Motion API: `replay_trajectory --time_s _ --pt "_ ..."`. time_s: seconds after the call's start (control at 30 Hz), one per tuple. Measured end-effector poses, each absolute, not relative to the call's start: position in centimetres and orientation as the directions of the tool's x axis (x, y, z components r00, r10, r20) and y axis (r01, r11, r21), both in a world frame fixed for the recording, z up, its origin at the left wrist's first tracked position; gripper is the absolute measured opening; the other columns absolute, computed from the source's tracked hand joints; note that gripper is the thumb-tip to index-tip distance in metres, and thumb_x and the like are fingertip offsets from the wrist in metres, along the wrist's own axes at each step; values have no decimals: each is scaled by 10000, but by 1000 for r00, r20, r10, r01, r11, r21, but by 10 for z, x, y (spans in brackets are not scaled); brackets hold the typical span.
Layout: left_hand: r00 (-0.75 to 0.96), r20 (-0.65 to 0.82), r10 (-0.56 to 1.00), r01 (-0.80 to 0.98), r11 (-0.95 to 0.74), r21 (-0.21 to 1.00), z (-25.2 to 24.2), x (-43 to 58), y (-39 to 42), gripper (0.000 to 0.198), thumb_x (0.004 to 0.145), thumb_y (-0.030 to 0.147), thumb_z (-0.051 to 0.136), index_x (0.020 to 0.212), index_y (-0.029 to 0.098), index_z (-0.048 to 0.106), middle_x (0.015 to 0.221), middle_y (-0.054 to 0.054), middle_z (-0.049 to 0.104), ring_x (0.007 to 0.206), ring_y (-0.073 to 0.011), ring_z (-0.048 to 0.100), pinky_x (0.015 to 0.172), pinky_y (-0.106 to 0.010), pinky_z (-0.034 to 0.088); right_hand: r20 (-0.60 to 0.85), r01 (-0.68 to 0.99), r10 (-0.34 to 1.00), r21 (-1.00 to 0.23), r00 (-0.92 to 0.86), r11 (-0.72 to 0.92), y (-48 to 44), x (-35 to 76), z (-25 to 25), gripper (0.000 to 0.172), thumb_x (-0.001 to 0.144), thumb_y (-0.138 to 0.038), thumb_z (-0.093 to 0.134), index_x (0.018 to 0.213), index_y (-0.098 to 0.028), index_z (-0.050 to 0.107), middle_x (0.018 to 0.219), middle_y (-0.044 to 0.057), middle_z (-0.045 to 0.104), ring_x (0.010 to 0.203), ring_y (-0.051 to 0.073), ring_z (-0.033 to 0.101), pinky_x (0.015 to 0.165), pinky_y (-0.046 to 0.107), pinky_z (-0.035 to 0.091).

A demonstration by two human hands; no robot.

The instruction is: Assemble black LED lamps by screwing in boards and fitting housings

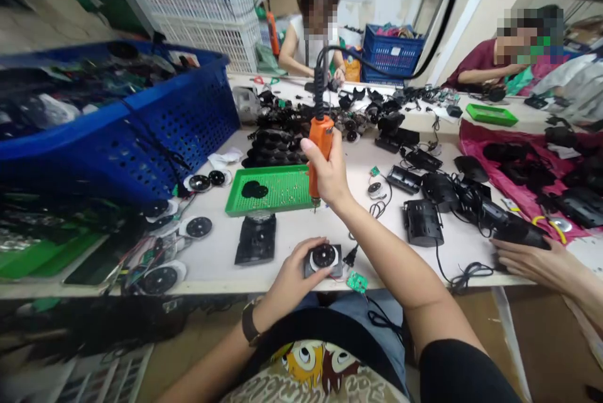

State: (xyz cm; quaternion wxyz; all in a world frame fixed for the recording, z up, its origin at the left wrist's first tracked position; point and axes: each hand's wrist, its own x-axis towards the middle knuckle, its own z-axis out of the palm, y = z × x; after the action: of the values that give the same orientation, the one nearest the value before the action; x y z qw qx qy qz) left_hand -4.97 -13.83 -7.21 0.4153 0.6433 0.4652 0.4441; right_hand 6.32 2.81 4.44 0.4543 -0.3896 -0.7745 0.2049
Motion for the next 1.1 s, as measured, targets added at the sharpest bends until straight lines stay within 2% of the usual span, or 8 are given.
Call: replay_trajectory --time_s 0.1,0.27,0.37,0.6,0.8,0.87,1.0,1.1 --pt "173 214 961 207 -248 946 -75 -49 -141 473 900 264 768 1348 228 624 1400 -135 632 1382 -283 555 1232 -537 400 495 248 856 -820 -145 516 -4 82 37 561 1079 -571 184 1599 -376 105 1046 76 556 704 168 619 599 321 575" --pt "151 233 961 167 -257 952 -81 -48 -142 495 908 337 795 1363 241 626 1443 -135 605 1432 -284 501 1244 -536 373 526 248 848 -815 -58 523 -56 117 42 750 935 -797 308 1526 -336 322 956 52 483 666 178 550 561 335 526" --pt "114 259 959 173 -276 945 -81 -45 -143 441 925 339 780 1335 253 643 1379 -110 638 1386 -267 535 1216 -516 411 510 213 860 -838 -19 502 -73 128 47 736 877 -795 376 1436 -317 405 911 34 449 626 170 482 530 329 481" --pt "110 292 950 255 -311 916 -78 -40 -144 407 939 302 756 1327 257 640 1344 -99 643 1362 -268 541 1184 -513 447 446 330 892 -834 -68 442 -93 137 49 800 861 -868 321 1480 -364 361 1023 70 560 670 192 532 575 349 502" --pt "136 373 918 322 -397 860 -77 -37 -145 389 968 288 715 1341 246 611 1285 -94 683 1338 -279 543 1153 -536 466 413 109 901 -897 -135 428 -92 139 28 638 860 -710 644 1387 -384 493 1021 36 546 681 167 542 550 323 506" --pt "139 402 905 330 -425 843 -77 -37 -144 382 977 288 706 1341 239 604 1271 -92 690 1321 -275 548 1141 -530 476 412 78 901 -902 -135 424 -90 137 25 608 869 -722 627 1342 -353 528 1008 33 534 630 143 530 531 320 490" --pt "149 376 915 322 -404 856 -77 -39 -144 396 978 302 710 1356 252 603 1281 -86 686 1317 -269 543 1136 -524 481 415 98 901 -899 -128 427 -90 132 42 769 793 -911 522 1283 -319 545 945 32 528 575 141 505 453 312 425" --pt "156 349 924 313 -381 870 -77 -41 -144 392 969 315 724 1342 253 620 1273 -87 687 1320 -272 548 1139 -525 481 334 79 929 -934 -158 349 -89 127 66 746 817 -906 471 1232 -297 591 916 43 545 624 174 541 475 331 467"
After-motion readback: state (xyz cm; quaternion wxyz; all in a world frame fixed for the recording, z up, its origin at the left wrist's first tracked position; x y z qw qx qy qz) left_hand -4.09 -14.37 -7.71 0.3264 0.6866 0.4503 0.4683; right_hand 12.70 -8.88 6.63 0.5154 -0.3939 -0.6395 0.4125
